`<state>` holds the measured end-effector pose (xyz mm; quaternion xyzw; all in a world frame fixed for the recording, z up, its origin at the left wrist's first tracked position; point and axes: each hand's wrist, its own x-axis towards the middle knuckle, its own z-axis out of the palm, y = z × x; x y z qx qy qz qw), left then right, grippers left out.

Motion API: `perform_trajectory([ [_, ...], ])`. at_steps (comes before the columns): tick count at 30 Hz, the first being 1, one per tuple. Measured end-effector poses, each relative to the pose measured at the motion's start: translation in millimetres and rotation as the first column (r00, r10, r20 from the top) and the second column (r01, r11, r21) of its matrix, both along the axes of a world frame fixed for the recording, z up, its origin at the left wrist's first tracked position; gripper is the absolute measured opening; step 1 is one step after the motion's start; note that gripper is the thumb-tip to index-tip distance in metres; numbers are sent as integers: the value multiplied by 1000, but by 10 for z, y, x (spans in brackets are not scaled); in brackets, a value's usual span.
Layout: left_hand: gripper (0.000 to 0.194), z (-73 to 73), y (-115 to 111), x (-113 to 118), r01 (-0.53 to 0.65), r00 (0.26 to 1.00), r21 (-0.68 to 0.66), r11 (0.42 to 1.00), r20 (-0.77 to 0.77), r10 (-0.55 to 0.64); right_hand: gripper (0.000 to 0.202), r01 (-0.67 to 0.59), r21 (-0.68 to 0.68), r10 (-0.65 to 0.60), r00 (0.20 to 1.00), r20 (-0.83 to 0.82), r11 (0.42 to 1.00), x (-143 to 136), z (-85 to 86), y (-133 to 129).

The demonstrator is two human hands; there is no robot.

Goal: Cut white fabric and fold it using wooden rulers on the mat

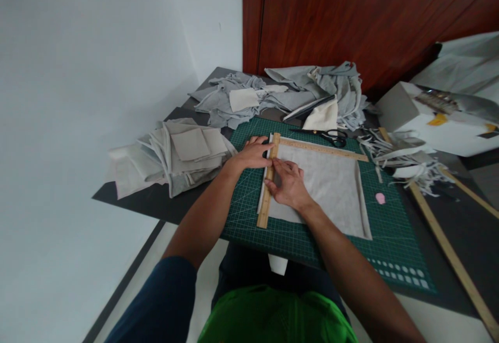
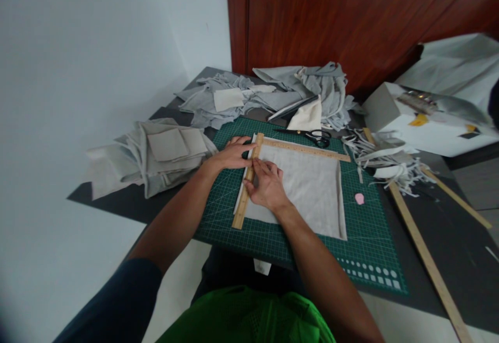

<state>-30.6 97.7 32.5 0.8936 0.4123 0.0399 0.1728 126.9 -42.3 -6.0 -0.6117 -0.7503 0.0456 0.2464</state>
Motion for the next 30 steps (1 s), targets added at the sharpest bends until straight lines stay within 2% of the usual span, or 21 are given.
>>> perform_trajectory([
  [12,77,64,-47,40,-20,998,15,1000,-65,21,72,6,-37,-5,1000,14,999,-20,32,9],
  [20,77,109,-101,75,-51,995,1,999,-85,51,67,10,-29,-13,996,-91,1000,-20,44,22],
  [25,81,135,-119,103,-79,993,12,997,-82,80,58,61,28,-57,988,-144,998,125,66,81],
  [30,77,164,-120,151,-97,992,41,994,-80,100,49,89,82,-77,987,-142,993,326,107,70],
])
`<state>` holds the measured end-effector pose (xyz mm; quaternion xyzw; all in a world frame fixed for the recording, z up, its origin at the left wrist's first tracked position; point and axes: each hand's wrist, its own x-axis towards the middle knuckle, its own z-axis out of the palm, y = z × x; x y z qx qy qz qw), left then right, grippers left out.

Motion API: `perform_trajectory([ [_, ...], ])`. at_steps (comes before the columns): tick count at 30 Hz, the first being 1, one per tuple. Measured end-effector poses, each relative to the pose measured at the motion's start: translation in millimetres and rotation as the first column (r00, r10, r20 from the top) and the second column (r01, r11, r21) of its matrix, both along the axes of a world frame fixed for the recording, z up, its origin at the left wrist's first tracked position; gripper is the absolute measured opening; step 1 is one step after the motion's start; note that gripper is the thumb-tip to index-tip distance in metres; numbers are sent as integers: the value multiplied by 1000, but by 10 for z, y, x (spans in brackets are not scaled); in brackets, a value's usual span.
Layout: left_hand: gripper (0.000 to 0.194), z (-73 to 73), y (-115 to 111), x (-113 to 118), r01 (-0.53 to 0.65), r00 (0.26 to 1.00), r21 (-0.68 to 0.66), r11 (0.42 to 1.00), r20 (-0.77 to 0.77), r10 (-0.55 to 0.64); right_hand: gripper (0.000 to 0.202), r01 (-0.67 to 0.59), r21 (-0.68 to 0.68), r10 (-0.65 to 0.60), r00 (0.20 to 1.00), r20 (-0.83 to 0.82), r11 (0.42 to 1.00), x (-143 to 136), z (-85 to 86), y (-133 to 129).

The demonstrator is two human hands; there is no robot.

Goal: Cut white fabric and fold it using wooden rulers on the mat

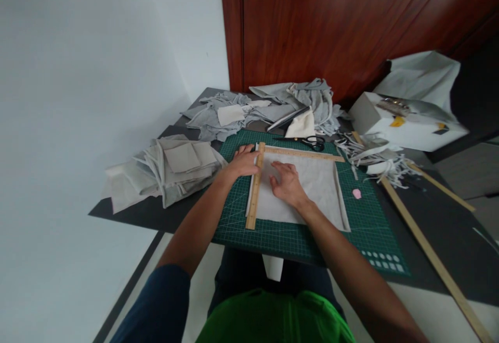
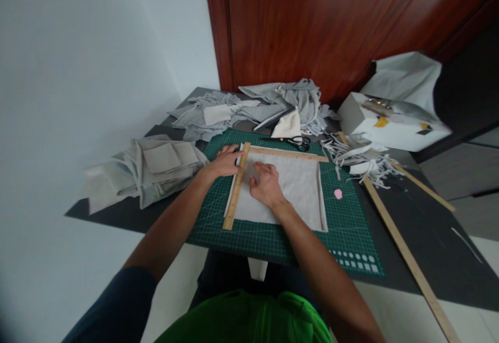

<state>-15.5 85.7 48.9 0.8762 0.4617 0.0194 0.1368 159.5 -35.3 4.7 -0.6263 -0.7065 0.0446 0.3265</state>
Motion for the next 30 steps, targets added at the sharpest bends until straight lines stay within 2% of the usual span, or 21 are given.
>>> perform_trajectory([
  [7,77,84,-70,76,-37,999,103,994,1,37,45,50,-28,-50,999,11,998,309,42,-142],
  [10,70,133,-138,151,-52,998,157,986,35,47,42,99,-27,-98,995,24,995,497,53,-207],
  [16,55,179,-325,541,25,990,177,984,131,-48,34,240,55,-240,971,-4,969,967,13,-380],
  [20,51,140,-440,840,116,976,147,982,167,-141,31,320,61,-319,948,-10,946,1322,-1,-539],
  [23,50,89,-493,966,139,971,138,981,175,-163,31,354,47,-354,935,-17,934,1581,2,-675],
  [27,48,21,-510,1003,135,975,130,982,162,-155,28,364,41,-363,931,-32,930,1824,1,-818],
  [30,47,-24,-487,964,139,975,120,983,158,-157,26,337,31,-336,941,-28,941,1863,-18,-856],
])
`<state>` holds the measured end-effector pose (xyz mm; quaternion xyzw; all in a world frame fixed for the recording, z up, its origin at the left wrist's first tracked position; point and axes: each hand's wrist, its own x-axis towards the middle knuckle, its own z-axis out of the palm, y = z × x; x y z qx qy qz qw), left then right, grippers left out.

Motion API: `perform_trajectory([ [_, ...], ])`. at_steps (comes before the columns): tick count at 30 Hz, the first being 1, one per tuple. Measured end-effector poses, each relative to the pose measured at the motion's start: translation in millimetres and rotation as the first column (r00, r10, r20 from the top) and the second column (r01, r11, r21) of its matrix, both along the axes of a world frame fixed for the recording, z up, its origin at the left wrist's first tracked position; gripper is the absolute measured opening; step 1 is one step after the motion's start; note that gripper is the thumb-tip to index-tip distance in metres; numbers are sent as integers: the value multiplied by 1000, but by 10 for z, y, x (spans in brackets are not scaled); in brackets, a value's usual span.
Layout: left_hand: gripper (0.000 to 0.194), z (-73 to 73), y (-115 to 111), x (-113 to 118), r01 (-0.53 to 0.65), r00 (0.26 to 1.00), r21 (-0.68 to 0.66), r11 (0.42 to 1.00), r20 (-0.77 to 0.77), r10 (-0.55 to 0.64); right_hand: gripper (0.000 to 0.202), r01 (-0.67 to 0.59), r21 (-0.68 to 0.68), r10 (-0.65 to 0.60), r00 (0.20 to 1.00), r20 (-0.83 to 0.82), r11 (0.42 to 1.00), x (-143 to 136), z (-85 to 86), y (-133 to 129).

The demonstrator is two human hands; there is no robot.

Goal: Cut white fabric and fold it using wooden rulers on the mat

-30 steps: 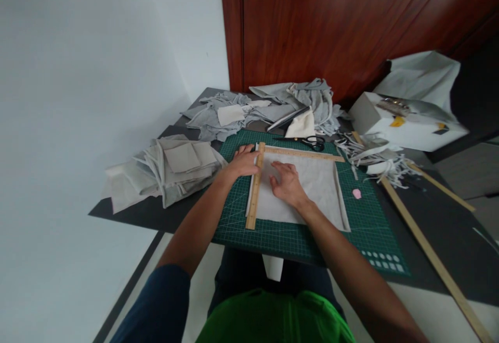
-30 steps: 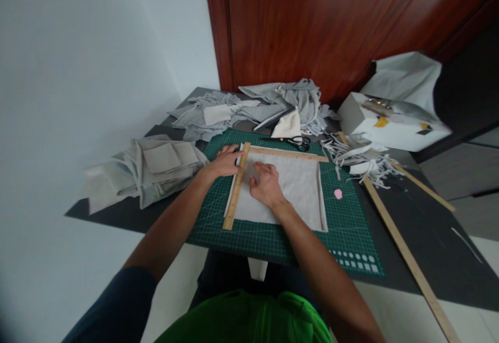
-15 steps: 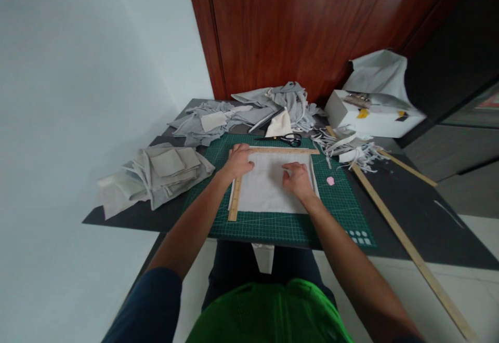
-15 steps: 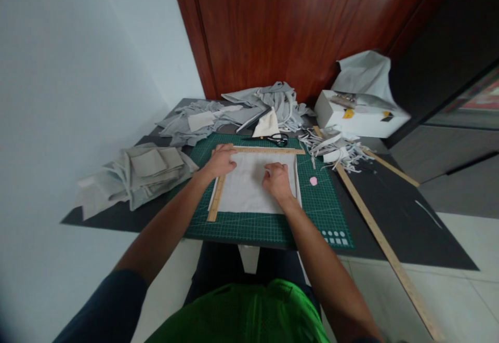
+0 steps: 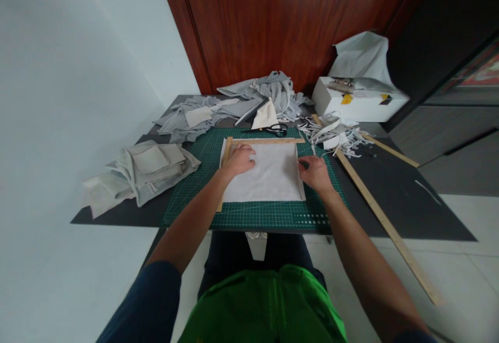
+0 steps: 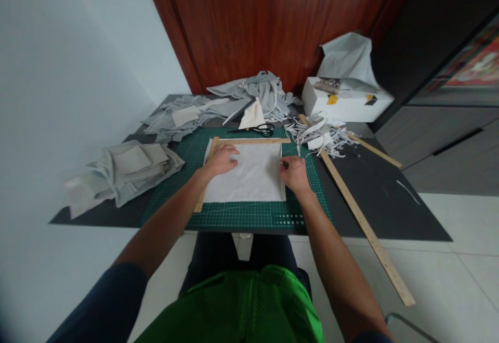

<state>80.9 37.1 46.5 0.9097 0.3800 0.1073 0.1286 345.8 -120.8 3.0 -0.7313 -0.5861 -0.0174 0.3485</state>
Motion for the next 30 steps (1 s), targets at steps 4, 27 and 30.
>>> perform_trajectory([
  [4,45,-32,49,-182,6,1000,-1,1000,8,-6,27,-67,-11,67,998,-5,998,-81,-54,-8],
  [27,42,-336,57,-1114,-58,992,0,998,108,58,28,-122,-18,123,989,84,992,-113,-287,-234],
  [30,41,-345,58,-1129,-55,992,6,998,116,54,27,-114,0,114,990,79,993,-140,-285,-258],
])
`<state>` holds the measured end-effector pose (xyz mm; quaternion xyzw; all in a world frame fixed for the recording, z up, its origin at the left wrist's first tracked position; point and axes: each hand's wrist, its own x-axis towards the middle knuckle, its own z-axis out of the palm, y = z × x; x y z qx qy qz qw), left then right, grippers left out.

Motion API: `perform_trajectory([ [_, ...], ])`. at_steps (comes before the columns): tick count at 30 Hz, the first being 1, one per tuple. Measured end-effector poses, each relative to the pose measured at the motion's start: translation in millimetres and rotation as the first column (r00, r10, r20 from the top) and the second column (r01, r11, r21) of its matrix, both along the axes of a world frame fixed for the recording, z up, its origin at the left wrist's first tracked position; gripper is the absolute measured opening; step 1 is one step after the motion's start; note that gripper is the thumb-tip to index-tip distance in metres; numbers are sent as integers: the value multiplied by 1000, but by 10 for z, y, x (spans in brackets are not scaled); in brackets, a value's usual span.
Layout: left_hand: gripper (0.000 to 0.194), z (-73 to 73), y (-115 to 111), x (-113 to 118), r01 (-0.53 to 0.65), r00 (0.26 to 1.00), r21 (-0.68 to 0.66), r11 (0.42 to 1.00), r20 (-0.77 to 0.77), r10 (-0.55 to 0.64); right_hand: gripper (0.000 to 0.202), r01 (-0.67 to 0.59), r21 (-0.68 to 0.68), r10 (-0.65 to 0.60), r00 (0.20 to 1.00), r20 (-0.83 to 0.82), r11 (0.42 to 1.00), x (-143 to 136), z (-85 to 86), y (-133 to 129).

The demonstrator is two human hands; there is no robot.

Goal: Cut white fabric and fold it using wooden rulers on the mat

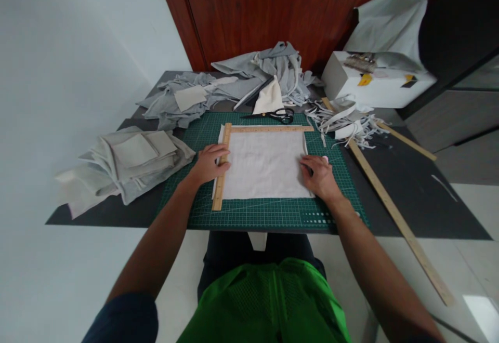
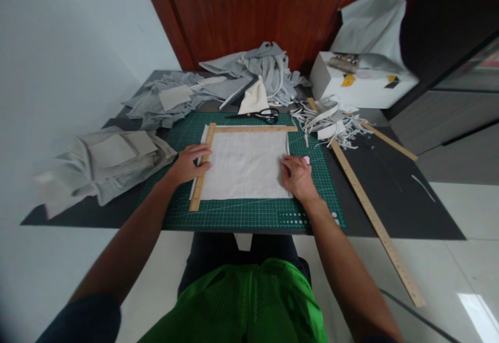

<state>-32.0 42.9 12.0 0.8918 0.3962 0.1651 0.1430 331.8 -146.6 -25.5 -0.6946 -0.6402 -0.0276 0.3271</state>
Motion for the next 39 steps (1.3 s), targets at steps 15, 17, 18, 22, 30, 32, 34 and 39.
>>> perform_trajectory([
  [15,39,-37,43,-31,45,998,-14,999,51,-44,16,-10,140,9,1000,5,990,2,-3,-33],
  [17,40,-34,37,-31,44,998,-17,999,41,-43,16,-2,139,2,1000,-1,990,1,5,-41],
  [18,40,-33,33,-31,44,998,-17,999,38,-43,16,0,138,0,1000,-3,990,2,9,-44],
  [22,41,-19,-2,-27,37,999,-10,999,37,-36,16,3,129,-3,1000,-7,992,12,19,-49],
  [30,41,6,-44,-26,38,999,-3,999,24,-37,16,-10,174,7,1000,19,985,12,31,-59],
  [32,42,5,-47,-26,40,999,-5,999,19,-40,17,-9,163,6,1000,13,987,11,42,-63],
  [34,42,6,-54,-26,39,999,-8,999,15,-39,17,-8,148,8,1000,0,989,12,52,-66],
  [39,41,3,-71,-25,38,999,-5,999,17,-38,17,-12,142,13,1000,-4,990,18,61,-67],
])
